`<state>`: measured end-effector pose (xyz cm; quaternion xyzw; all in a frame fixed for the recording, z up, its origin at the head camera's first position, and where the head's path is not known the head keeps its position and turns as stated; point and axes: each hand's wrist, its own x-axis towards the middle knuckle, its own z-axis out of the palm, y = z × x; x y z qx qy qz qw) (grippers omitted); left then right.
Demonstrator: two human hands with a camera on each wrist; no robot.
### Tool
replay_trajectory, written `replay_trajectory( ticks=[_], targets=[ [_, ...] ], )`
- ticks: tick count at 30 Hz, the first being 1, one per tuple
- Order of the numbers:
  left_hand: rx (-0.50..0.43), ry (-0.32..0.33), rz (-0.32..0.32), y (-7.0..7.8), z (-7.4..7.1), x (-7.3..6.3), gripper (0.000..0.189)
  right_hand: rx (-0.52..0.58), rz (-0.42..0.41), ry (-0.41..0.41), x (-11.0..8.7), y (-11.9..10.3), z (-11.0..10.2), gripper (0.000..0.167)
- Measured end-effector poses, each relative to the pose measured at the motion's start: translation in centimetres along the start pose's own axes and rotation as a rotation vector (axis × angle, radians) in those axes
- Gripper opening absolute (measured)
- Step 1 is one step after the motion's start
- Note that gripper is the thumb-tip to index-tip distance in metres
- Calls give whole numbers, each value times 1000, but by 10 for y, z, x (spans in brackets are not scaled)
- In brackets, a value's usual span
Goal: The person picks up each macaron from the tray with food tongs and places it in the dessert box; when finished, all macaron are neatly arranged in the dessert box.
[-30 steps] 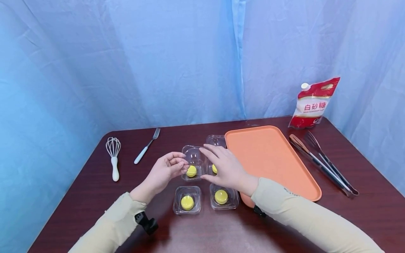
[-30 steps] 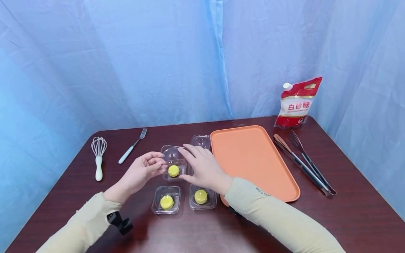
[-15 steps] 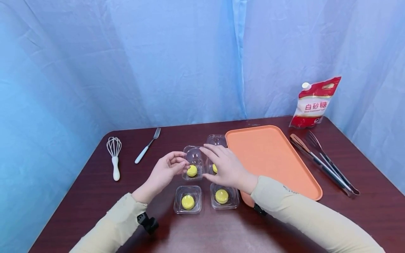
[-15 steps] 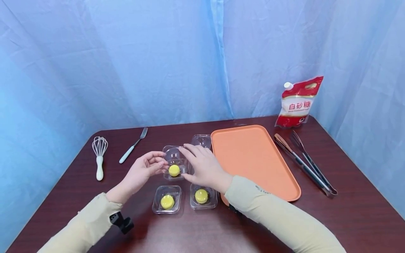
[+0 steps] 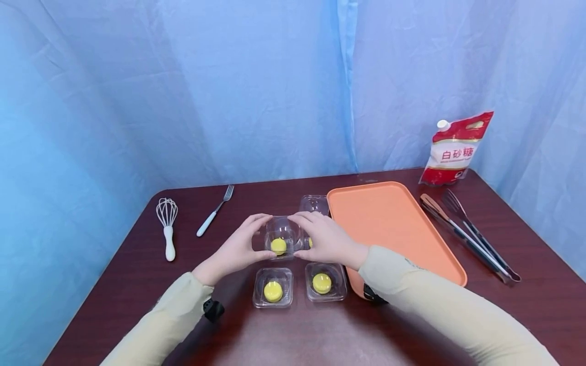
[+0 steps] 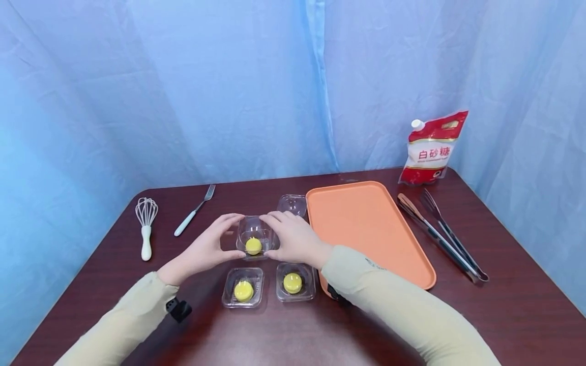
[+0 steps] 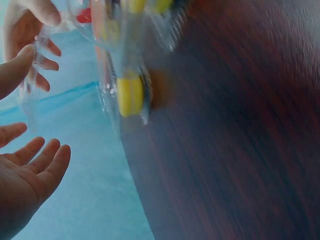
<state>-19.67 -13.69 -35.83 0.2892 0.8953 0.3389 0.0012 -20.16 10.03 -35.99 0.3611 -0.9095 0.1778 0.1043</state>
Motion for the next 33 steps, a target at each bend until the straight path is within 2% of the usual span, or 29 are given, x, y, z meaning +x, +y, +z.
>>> replay_trajectory(
  ticks=[6,17,27,33],
  targets=[
    [118,-22,-10,-5,2,6,77,51,51,-94,9,3,0,76],
    [195,-93,-84,-19,6,12,76,-4,65,-289,27,6,12,78],
    [199,-154,-104,-25,9,16,73,-16,103,-382,34,6,16,77],
    [204,-209,-125,-26,12,16,73,-79,104,-441,34,6,20,77]
  ],
)
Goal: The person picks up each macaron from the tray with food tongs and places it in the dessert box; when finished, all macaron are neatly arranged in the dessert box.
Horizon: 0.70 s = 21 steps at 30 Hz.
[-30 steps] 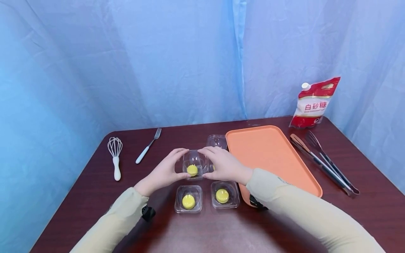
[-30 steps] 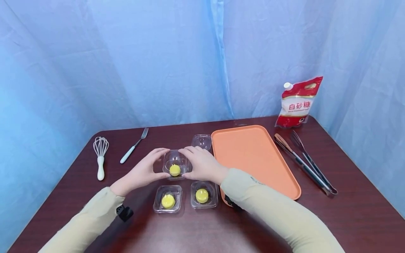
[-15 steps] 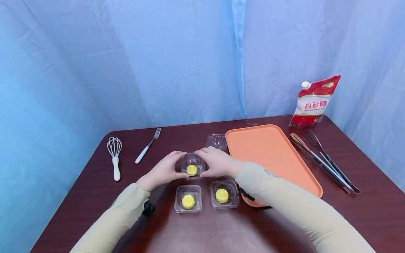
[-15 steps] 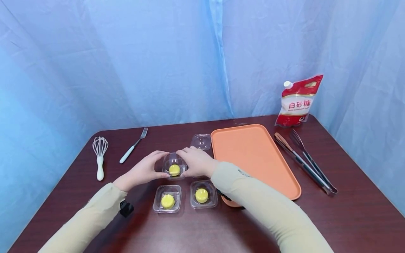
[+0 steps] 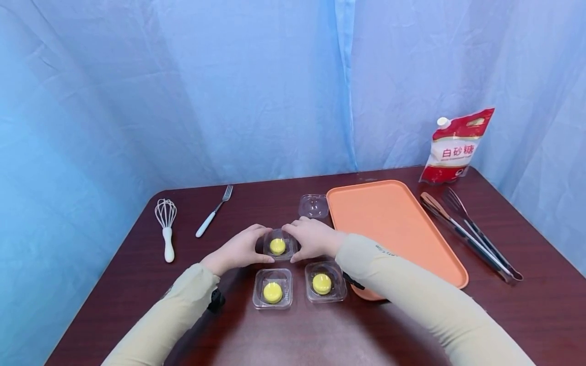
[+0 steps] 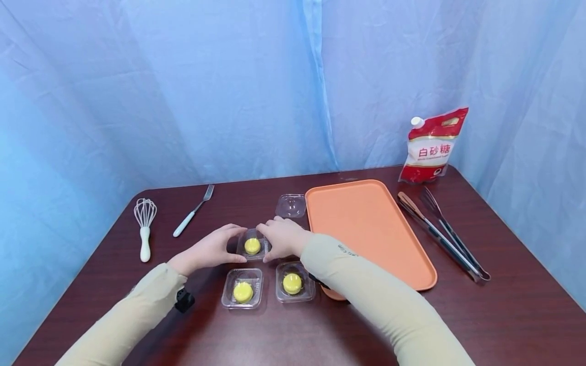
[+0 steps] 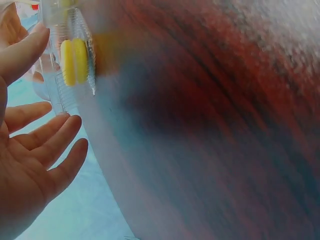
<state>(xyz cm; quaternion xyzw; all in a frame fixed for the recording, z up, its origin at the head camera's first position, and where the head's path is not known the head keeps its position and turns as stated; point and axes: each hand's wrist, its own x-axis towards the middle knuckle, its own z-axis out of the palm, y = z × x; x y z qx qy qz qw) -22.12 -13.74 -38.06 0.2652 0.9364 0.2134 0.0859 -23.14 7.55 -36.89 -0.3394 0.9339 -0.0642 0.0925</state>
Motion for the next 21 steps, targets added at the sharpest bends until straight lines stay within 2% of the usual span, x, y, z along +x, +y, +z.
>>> replay_trajectory(
  ticks=[6,12,21],
  targets=[
    [-4,0,-10,0,1,0,72,-17,9,-5,3,1,3,78],
    [-21,-6,-19,0,0,0,71,24,10,5,3,3,6,77],
    [-83,-6,-73,1,1,0,70,39,27,-7,4,1,7,74]
  ],
)
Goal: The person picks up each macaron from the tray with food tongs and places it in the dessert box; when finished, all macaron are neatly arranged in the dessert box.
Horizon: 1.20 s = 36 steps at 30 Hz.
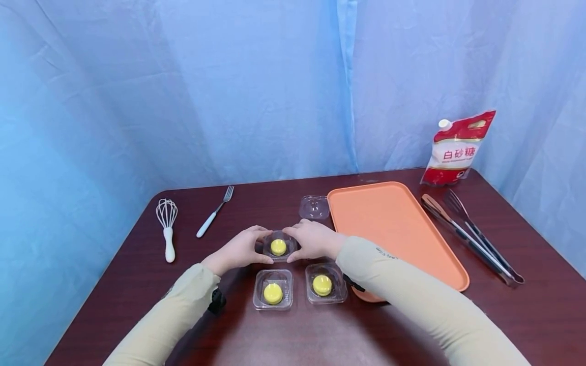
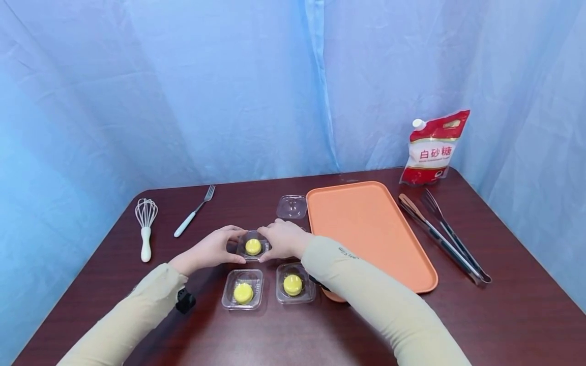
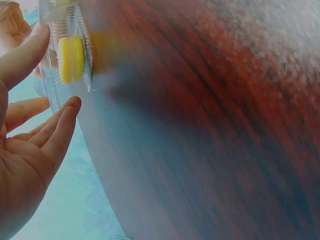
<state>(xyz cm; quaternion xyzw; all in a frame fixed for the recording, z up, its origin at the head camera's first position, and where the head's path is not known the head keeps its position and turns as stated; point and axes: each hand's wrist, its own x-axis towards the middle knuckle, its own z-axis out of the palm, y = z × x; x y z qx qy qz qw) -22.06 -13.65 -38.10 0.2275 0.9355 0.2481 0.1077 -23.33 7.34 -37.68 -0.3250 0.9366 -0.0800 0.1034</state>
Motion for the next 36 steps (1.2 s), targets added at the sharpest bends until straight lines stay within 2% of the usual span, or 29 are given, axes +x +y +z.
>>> replay_trajectory(
  ticks=[17,36],
  targets=[
    [-34,-15,-29,-6,5,3,70,11,-13,13,-3,-3,-1,72],
    [-28,-17,4,-7,5,1,67,5,-3,9,-2,-3,-1,73]
  ],
)
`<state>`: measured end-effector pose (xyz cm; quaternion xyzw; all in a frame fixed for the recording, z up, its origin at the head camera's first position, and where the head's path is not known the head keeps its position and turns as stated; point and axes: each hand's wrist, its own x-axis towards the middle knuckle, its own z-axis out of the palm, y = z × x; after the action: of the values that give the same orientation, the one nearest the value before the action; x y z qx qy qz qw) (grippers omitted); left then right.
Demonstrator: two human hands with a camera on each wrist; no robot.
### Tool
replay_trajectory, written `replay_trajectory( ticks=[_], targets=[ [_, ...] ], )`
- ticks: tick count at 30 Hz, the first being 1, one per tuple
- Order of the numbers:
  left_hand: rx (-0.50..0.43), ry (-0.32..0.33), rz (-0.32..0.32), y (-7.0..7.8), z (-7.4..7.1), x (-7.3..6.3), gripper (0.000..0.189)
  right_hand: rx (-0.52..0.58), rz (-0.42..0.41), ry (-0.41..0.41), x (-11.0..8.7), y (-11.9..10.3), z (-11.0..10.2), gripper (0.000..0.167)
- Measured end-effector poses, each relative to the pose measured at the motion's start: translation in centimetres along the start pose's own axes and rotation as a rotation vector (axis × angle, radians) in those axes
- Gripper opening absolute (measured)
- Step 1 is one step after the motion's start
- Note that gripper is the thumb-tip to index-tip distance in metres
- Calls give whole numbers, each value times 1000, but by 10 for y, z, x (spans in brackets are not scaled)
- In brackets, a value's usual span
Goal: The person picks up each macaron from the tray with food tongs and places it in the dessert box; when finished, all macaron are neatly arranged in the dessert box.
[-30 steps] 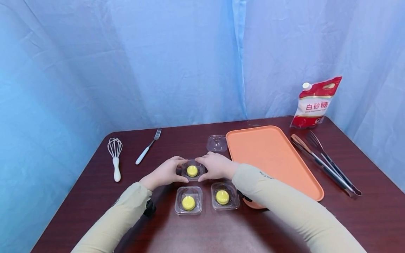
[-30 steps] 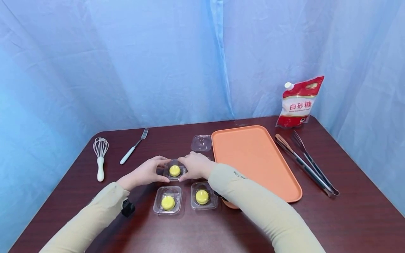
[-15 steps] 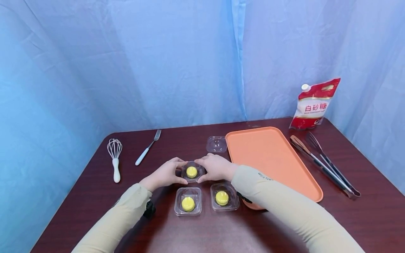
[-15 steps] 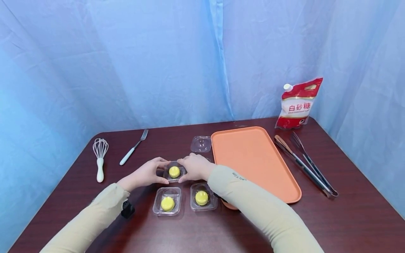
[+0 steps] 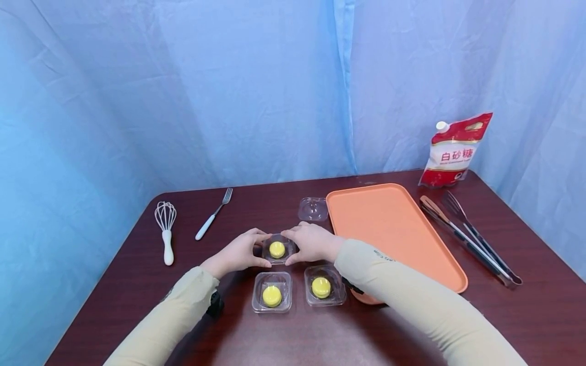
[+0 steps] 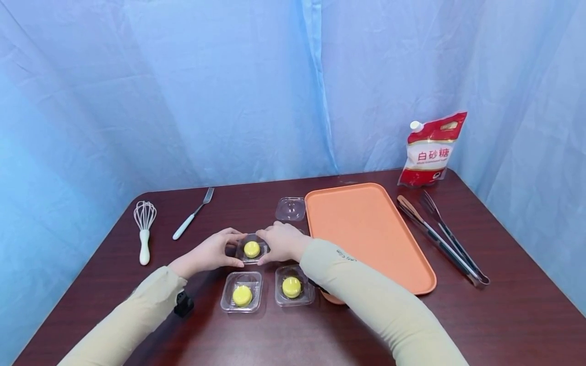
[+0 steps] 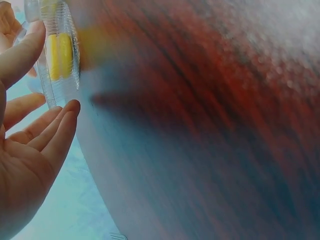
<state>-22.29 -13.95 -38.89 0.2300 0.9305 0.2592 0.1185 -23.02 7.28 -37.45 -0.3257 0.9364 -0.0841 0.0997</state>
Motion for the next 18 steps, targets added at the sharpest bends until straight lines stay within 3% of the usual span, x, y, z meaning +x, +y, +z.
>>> replay_trajectory(
  ticks=[8,18],
  targets=[
    [29,3,23,-5,2,-1,71,9,-8,-6,-3,2,-1,75],
    [26,4,-2,-2,0,0,72,34,-13,81,-11,17,-13,71]
  ],
)
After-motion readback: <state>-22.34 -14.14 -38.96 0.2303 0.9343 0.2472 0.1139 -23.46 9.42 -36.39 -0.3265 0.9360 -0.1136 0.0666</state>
